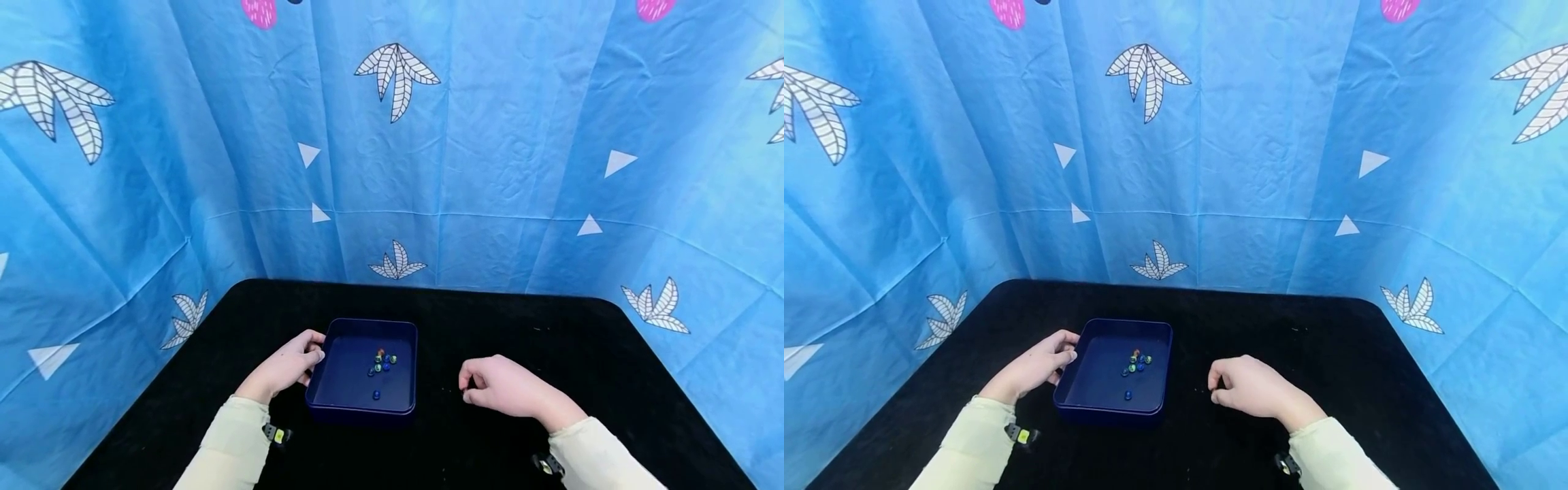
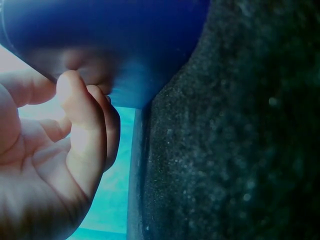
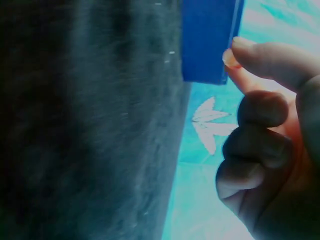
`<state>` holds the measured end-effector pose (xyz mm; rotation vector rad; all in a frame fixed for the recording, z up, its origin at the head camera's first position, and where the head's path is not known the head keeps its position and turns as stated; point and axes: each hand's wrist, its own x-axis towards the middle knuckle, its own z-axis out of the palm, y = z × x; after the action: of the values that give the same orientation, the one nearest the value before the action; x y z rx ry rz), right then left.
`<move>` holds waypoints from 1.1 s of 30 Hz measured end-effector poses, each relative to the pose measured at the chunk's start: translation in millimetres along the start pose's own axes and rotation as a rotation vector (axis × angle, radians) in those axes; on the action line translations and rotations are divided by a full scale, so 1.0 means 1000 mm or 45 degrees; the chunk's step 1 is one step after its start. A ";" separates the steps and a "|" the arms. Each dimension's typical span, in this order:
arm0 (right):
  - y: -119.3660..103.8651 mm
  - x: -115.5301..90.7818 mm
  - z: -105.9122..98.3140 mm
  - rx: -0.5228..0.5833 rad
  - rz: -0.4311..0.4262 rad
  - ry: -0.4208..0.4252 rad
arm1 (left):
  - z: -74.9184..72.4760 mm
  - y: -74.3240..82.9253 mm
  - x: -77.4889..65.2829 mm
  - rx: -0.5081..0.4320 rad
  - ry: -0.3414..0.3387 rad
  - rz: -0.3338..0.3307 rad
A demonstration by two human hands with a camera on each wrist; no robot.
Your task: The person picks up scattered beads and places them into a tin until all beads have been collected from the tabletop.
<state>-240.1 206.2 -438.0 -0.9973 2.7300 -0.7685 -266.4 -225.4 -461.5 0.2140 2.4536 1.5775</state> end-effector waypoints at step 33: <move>-0.077 0.122 -0.002 0.182 -0.002 0.376 | -0.001 -0.002 0.001 -0.028 -0.030 0.029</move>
<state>-291.2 79.7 -391.7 -0.9202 2.8609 -1.1783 -267.3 -226.6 -463.0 0.2566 2.4236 1.6013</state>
